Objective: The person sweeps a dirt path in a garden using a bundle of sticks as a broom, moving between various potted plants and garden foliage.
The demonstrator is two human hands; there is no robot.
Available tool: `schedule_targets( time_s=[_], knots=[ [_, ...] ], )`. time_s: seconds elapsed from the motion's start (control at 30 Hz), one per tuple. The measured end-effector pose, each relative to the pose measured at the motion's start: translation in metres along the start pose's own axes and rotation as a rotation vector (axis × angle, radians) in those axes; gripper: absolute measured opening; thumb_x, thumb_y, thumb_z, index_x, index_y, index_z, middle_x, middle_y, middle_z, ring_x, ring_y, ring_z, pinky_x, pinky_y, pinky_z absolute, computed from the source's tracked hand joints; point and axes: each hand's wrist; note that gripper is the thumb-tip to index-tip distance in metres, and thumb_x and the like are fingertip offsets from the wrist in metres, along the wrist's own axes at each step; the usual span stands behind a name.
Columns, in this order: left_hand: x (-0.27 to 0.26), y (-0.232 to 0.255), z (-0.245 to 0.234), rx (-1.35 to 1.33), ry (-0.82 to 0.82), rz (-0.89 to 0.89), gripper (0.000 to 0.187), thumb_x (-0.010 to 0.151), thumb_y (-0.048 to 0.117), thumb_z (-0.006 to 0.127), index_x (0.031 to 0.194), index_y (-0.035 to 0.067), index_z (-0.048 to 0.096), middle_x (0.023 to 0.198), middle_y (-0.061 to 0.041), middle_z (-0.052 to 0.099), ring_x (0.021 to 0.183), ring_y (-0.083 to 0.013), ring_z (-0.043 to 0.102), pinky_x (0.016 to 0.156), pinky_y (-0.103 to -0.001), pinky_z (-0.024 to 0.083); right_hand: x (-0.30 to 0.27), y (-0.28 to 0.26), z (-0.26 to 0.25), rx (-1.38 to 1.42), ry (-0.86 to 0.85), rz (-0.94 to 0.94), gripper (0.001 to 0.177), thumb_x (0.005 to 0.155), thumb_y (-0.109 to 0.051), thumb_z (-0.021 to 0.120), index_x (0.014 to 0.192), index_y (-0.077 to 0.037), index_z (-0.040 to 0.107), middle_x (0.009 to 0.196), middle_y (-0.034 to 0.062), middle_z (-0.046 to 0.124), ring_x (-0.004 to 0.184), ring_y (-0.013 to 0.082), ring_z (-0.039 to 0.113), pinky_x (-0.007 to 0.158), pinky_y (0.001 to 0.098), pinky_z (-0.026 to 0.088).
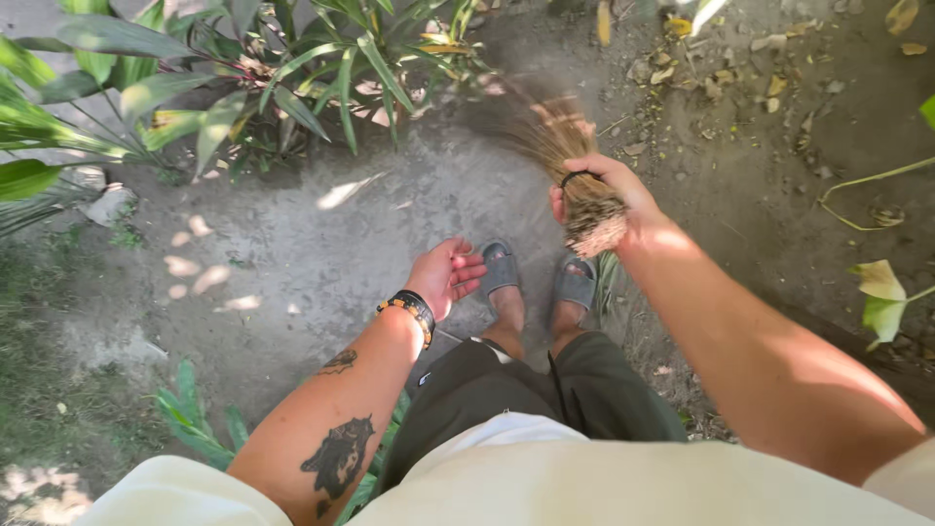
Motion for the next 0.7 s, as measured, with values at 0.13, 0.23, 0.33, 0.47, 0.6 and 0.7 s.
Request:
schedule_targets(
  time_s=[0.13, 0.23, 0.33, 0.47, 0.6, 0.7],
  knots=[
    [-0.044, 0.039, 0.013, -0.139, -0.268, -0.047, 0.065, 0.091, 0.055, 0.059, 0.135, 0.008, 0.049, 0.123, -0.016, 0.065, 0.098, -0.0236, 0.071, 0.082, -0.043, 0.059, -0.045, 0.062, 0.060, -0.119, 0.159, -0.235, 0.024, 0.088, -0.025, 0.067, 0.092, -0.001, 0.064, 0.074, 0.0124, 0.068, 0.063, 0.0253, 0.069, 0.059, 0.0401, 0.061],
    [-0.050, 0.082, 0.060, -0.098, -0.579, -0.001, 0.064, 0.091, 0.063, 0.068, 0.118, 0.006, 0.057, 0.096, -0.011, 0.068, 0.062, -0.0162, 0.056, 0.053, -0.033, 0.047, -0.081, 0.078, 0.097, -0.121, 0.143, -0.291, 0.026, 0.088, -0.025, 0.068, 0.094, 0.000, 0.063, 0.075, 0.0123, 0.067, 0.063, 0.0253, 0.069, 0.059, 0.0397, 0.061],
    [-0.025, 0.132, 0.129, 0.175, -0.585, 0.075, 0.026, 0.082, 0.034, 0.072, 0.090, 0.010, 0.066, 0.075, -0.007, 0.068, 0.060, -0.0221, 0.064, 0.052, -0.040, 0.055, -0.093, 0.051, 0.110, -0.119, 0.061, -0.232, 0.031, 0.088, -0.027, 0.068, 0.096, 0.003, 0.064, 0.077, 0.0134, 0.067, 0.065, 0.0247, 0.069, 0.060, 0.0369, 0.061],
    [-0.001, 0.155, 0.165, 0.217, -0.571, 0.254, 0.017, 0.084, 0.023, 0.073, 0.080, 0.009, 0.065, 0.073, -0.006, 0.065, 0.058, -0.0197, 0.059, 0.047, -0.036, 0.048, -0.102, 0.019, 0.115, 0.113, -0.088, -0.221, 0.028, 0.091, -0.021, 0.070, 0.105, 0.002, 0.064, 0.091, 0.0146, 0.068, 0.075, 0.0212, 0.068, 0.068, 0.0329, 0.061],
    [0.002, 0.184, 0.159, 0.170, -0.578, 0.451, 0.011, 0.080, 0.014, 0.074, 0.078, 0.005, 0.068, 0.072, -0.006, 0.066, 0.063, -0.0181, 0.065, 0.056, -0.036, 0.057, -0.099, 0.009, 0.128, 0.252, -0.233, -0.140, 0.030, 0.095, -0.018, 0.069, 0.107, 0.008, 0.061, 0.096, 0.0164, 0.065, 0.079, 0.0225, 0.068, 0.073, 0.0341, 0.062],
    [0.012, 0.222, 0.139, 0.104, -0.600, 0.423, 0.014, 0.085, 0.014, 0.076, 0.080, 0.004, 0.067, 0.073, -0.007, 0.069, 0.065, -0.0203, 0.068, 0.063, -0.038, 0.060, -0.070, -0.007, 0.131, 0.370, -0.423, -0.104, 0.025, 0.096, -0.015, 0.067, 0.109, 0.006, 0.060, 0.099, 0.0167, 0.065, 0.084, 0.0232, 0.068, 0.076, 0.0330, 0.062]
  ],
)
Point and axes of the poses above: each hand's wrist, its own x-axis towards the middle knuckle, its own z-axis out of the palm, y = z × x
